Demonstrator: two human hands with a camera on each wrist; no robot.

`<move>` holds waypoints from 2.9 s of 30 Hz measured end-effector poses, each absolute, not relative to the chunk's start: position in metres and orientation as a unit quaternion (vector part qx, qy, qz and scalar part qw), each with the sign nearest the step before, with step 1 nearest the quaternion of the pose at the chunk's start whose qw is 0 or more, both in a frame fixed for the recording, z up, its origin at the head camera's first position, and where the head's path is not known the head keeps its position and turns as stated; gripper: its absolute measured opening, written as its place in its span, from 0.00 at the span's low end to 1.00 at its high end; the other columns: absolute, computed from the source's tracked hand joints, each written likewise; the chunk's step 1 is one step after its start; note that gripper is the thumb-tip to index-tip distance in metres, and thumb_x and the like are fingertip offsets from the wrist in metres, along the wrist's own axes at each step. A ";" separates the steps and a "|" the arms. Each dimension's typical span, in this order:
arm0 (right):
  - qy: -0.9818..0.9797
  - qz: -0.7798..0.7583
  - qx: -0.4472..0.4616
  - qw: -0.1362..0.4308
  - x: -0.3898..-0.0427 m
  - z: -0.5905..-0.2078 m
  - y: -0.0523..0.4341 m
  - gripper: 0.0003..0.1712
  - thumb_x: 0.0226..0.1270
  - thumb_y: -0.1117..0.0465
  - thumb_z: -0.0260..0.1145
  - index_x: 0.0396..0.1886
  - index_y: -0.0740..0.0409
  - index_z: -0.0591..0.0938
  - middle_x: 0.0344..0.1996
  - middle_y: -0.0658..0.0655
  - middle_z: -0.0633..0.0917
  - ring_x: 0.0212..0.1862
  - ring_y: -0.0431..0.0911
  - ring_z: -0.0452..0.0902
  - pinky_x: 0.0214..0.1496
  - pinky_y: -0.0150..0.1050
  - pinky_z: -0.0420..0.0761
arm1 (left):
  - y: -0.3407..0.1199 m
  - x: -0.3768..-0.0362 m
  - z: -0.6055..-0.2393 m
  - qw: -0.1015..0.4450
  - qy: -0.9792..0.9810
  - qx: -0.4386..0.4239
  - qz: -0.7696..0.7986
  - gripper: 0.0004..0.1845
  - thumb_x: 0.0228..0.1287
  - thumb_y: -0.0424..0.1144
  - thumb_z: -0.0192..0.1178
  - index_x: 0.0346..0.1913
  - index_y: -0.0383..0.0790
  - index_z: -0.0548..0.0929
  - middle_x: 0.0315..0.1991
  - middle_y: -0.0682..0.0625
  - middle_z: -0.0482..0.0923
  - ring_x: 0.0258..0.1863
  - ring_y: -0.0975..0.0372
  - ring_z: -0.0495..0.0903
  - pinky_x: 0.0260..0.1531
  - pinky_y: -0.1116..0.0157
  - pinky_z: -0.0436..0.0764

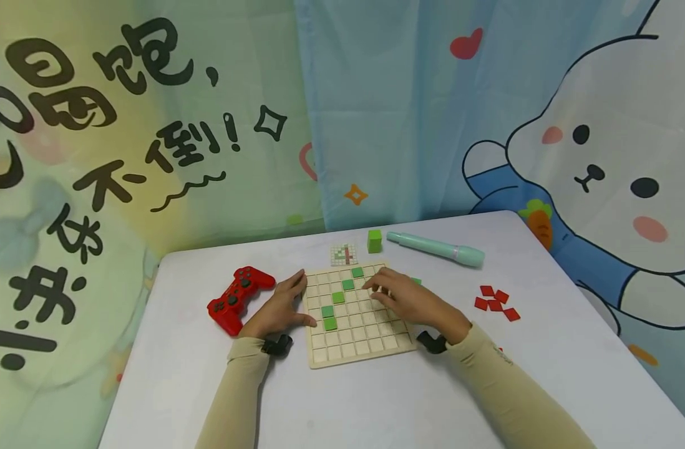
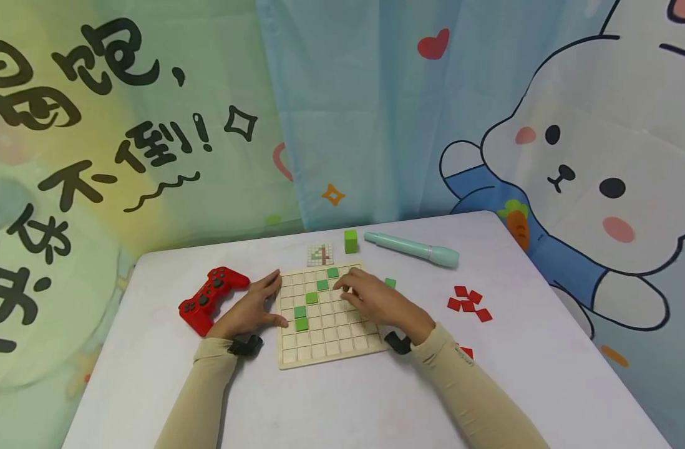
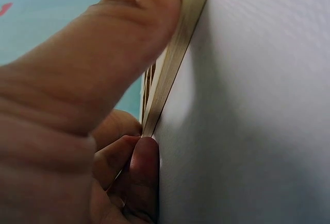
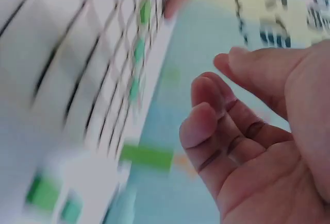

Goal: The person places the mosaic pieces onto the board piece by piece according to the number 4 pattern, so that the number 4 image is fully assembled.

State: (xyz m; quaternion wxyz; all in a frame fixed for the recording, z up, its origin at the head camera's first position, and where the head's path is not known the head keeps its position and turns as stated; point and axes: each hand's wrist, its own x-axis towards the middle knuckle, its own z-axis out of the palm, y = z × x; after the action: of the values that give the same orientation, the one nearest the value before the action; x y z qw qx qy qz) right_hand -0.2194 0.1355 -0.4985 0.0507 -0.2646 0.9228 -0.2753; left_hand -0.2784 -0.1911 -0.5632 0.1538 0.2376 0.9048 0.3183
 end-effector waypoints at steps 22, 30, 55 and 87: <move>0.962 -0.228 -0.127 0.079 -0.211 -0.532 0.220 0.19 0.69 0.62 0.76 0.56 0.60 0.82 0.48 0.58 0.82 0.48 0.47 0.78 0.56 0.48 0.85 | -0.191 -0.278 -0.566 0.158 0.899 0.236 0.332 0.62 0.55 0.50 0.83 0.85 0.37 0.55 0.90 0.45 0.44 0.87 0.41 0.48 0.81 0.44 0.65; 0.964 -0.212 -0.142 0.075 -0.214 -0.534 0.218 0.15 0.71 0.64 0.74 0.53 0.61 0.82 0.44 0.56 0.81 0.44 0.45 0.76 0.53 0.45 0.84 | -0.191 -0.278 -0.566 0.160 0.905 0.233 0.318 0.62 0.55 0.49 0.82 0.85 0.37 0.54 0.90 0.45 0.44 0.87 0.41 0.48 0.82 0.44 0.64; 0.911 -0.279 -0.271 0.133 -0.214 -0.517 0.113 0.11 0.74 0.70 0.61 0.53 0.59 0.81 0.52 0.56 0.82 0.48 0.43 0.81 0.52 0.39 0.84 | -0.192 -0.275 -0.566 0.163 0.899 0.242 0.327 0.62 0.55 0.48 0.82 0.85 0.34 0.54 0.89 0.42 0.43 0.87 0.39 0.47 0.82 0.42 0.62; 0.913 -0.267 -0.278 0.132 -0.217 -0.528 0.078 0.09 0.74 0.62 0.72 0.51 0.58 0.85 0.46 0.55 0.83 0.44 0.42 0.76 0.51 0.40 0.82 | -0.192 -0.279 -0.565 0.166 0.907 0.233 0.308 0.61 0.56 0.50 0.82 0.85 0.36 0.54 0.90 0.44 0.44 0.87 0.40 0.48 0.81 0.43 0.64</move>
State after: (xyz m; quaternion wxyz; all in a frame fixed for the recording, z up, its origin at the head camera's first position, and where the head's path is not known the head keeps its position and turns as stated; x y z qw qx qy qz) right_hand -0.2172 0.0777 -0.5284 0.1319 -0.2781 0.9133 -0.2668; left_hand -0.2785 -0.1923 -0.5651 0.1661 0.2330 0.9072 0.3084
